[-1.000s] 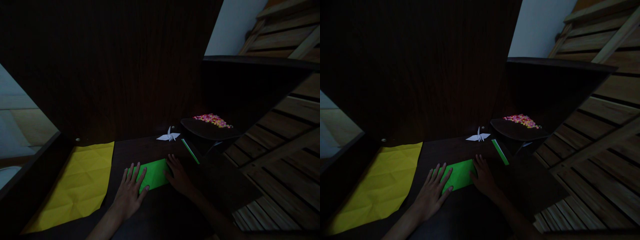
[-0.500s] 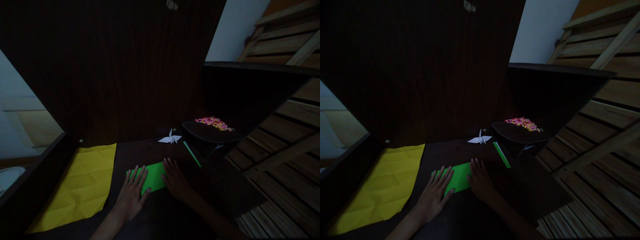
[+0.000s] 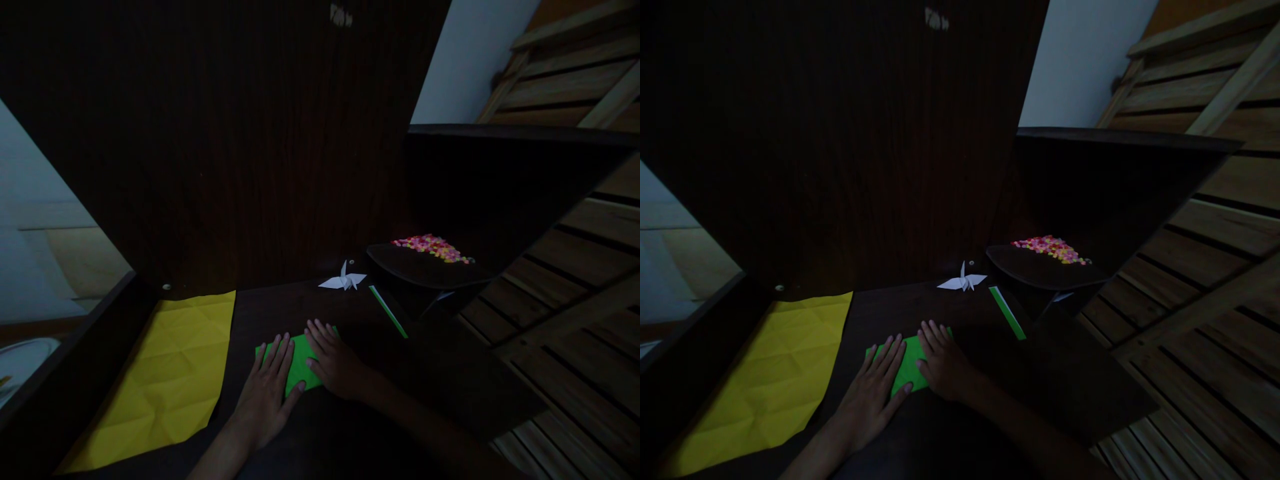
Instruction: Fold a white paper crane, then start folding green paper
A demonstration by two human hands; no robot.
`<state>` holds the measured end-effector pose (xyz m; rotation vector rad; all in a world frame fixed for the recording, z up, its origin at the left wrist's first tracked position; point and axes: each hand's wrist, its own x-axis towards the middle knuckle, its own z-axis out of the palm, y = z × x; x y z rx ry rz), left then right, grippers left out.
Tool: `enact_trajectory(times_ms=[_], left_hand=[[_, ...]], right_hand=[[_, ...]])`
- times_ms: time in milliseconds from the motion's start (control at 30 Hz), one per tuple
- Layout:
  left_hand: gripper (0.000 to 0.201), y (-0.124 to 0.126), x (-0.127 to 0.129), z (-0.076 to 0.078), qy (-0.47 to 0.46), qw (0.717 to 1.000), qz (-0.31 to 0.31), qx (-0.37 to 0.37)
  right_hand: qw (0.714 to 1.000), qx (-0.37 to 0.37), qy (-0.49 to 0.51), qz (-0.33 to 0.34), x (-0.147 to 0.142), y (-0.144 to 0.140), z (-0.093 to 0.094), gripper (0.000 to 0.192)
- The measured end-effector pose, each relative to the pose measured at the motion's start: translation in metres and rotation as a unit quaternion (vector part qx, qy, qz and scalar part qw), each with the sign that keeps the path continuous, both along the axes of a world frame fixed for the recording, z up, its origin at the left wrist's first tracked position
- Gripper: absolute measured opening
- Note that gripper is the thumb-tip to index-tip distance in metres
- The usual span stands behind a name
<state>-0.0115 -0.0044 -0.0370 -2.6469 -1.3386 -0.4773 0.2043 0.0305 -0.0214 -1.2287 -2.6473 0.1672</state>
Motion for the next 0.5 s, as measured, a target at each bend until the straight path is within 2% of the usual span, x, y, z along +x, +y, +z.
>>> enact_trajectory(times_ms=[167, 300, 500], left_hand=[[0.073, 0.001, 0.0, 0.001, 0.0, 1.0, -0.004, -0.014], [0.078, 0.001, 0.001, 0.0, -0.008, 1.0, 0.001, -0.009], [0.081, 0.0, 0.0, -0.001, -0.004, 1.0, 0.013, 0.006]], right_hand=[[0.998, -0.035, 0.003, 0.055, -0.011, 0.007, 0.006, 0.059], [0.995, -0.026, 0.018, 0.096, -0.017, 0.011, 0.006, 0.061], [0.995, -0.033, 0.036, 0.092, -0.015, 0.011, 0.006, 0.067]])
